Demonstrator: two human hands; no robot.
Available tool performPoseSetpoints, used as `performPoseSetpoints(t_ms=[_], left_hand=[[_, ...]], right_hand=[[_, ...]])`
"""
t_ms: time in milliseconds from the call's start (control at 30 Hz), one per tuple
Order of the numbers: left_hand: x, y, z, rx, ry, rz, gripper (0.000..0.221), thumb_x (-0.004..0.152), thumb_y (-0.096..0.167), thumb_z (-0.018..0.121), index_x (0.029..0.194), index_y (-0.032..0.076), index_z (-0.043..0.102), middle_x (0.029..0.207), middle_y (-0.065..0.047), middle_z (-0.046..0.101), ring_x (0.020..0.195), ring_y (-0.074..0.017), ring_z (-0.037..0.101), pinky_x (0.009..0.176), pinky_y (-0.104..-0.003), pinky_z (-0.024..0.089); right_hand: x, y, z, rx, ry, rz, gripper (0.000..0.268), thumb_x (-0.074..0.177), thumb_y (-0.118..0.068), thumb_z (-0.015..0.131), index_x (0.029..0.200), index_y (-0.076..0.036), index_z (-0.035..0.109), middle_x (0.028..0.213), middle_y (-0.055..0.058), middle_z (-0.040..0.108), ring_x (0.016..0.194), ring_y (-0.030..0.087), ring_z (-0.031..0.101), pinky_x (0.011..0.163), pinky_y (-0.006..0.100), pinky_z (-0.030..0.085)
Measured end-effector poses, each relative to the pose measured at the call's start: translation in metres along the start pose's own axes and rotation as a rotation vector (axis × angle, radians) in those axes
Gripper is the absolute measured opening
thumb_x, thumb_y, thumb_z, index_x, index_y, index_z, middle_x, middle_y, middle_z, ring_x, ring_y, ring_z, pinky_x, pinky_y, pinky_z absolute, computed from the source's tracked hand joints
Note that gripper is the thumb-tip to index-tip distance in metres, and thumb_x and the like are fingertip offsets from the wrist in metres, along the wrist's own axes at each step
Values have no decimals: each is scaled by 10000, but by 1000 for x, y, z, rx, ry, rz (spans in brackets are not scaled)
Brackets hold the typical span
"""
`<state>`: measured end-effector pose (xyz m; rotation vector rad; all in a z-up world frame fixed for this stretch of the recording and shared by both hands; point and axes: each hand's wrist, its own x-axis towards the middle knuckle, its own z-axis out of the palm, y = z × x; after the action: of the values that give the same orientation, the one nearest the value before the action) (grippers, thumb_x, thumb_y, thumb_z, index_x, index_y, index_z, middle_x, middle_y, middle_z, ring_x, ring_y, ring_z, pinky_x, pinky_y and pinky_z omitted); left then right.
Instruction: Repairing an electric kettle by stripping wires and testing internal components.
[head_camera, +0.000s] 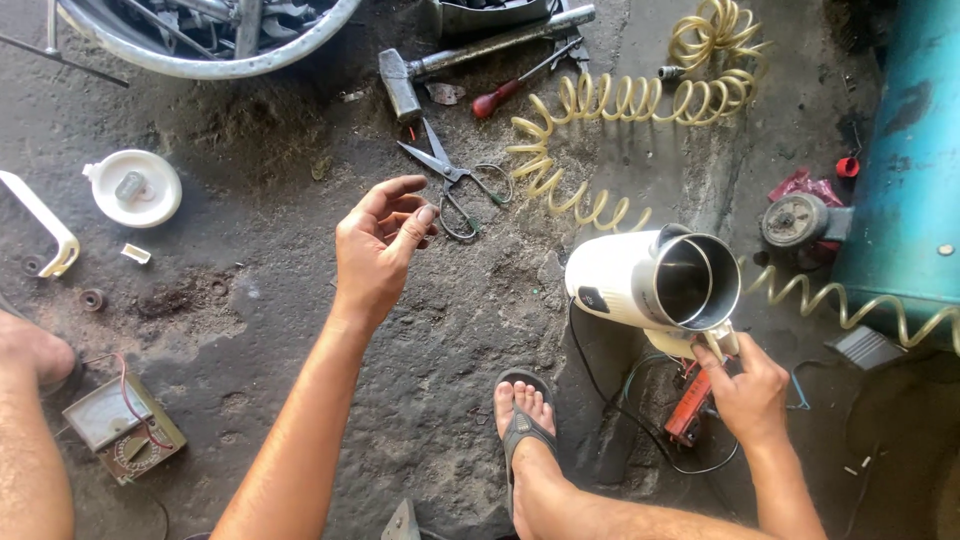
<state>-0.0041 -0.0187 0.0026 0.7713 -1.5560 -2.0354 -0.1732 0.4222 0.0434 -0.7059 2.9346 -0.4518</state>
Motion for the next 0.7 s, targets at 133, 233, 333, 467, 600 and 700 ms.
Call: performPoseSetpoints(t_ms=[133, 233, 333, 467, 600, 700], left_hand=[[0, 2, -1, 9, 5, 3, 332, 985, 88, 712, 1300, 10, 641, 1042, -54, 712, 879, -109, 712, 766, -252, 607], [1, 1, -3, -17, 0, 7, 333, 987, 88, 704, 1302, 8, 636, 1046, -55, 714, 889, -110, 717, 773, -252, 608], [1, 0, -4, -28, 3, 3, 330, 991, 91, 703, 1303, 8, 636, 1048, -56, 715, 888, -108, 714, 770, -249, 607], [1, 1, -4, 1, 7, 7, 327, 989, 94, 701, 1298, 8, 639, 1052, -58, 719, 885, -110, 722, 753, -248, 602], [1, 0, -5, -15, 5, 4, 325, 989, 96, 703, 1295, 8, 639, 1050, -60, 719, 883, -111, 721, 748, -249, 604], [1, -2, -5, -15, 0, 9, 315, 993, 99, 700, 1290, 11, 643, 1057, -57, 721, 893, -111, 724, 750, -249, 601]], right_hand=[[4, -4, -7, 40, -9, -57, 267, 933, -281, 759, 1081, -64, 707, 972, 155, 737, 859, 324, 718, 753, 412, 542], [7, -5, -9, 7, -70, 96, 299, 940, -300, 753, 1108, -56, 714, 907, 165, 724, 643, 303, 653, 663, 421, 519], [8, -4, -11, -20, -54, 44, 330, 935, -303, 751, 1144, -51, 709, 883, 164, 715, 599, 260, 630, 653, 405, 516], [8, -5, -10, 2, -54, 54, 332, 937, -301, 753, 1155, -53, 715, 889, 155, 727, 580, 250, 625, 635, 396, 516], [6, -1, -9, 0, -39, 27, 384, 910, -304, 783, 1184, -43, 719, 934, 157, 750, 677, 236, 697, 685, 372, 545], [4, 11, -2, -27, -20, -50, 377, 910, -293, 804, 1173, -36, 722, 964, 156, 759, 847, 241, 738, 764, 365, 562]])
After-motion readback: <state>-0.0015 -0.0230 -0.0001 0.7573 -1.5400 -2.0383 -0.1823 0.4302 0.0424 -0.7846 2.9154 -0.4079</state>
